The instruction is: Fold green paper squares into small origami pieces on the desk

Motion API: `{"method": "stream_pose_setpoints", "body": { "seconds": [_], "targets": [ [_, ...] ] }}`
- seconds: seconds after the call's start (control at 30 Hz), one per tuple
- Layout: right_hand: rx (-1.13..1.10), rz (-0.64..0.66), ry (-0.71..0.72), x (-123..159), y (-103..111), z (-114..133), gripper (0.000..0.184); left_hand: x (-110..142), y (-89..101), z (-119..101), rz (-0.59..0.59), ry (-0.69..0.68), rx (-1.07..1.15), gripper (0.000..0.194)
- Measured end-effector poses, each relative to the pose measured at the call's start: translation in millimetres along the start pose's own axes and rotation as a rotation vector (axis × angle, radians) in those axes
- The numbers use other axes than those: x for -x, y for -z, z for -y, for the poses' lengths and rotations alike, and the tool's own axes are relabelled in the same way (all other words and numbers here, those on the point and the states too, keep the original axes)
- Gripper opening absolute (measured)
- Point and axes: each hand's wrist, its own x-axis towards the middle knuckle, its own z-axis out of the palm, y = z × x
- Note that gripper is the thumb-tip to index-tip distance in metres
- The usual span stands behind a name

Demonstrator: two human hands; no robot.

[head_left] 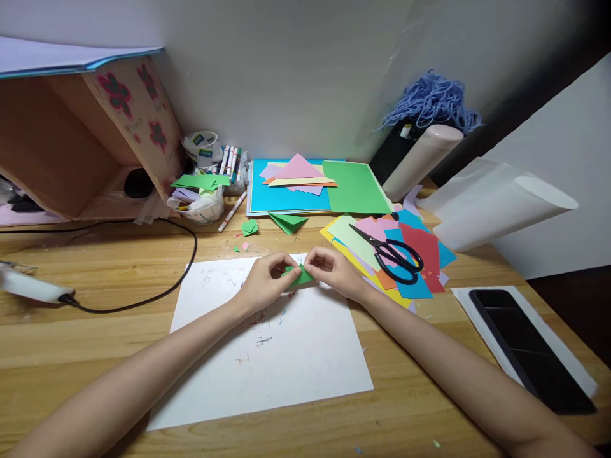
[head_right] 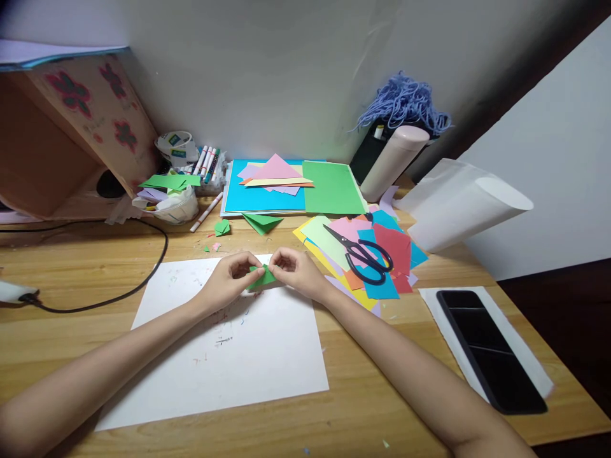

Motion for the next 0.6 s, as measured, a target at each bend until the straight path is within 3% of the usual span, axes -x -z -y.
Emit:
{"method": "stream_pose_setpoints", "body": {
  "seconds": [0.43,0.6],
  "targets": [
    [0.094,0.035,0.017,1.3,0.3,1.1,0.018,2.0,1.8,-3.1,0.016,-0.055,0.018,0.021],
    [-0.015,-0.042,0.014,-0.7,0.8,0.5,0.021,-0.3,-0.6,1.9,-0.084,-0.019,0.073,0.023]
  ]
}}
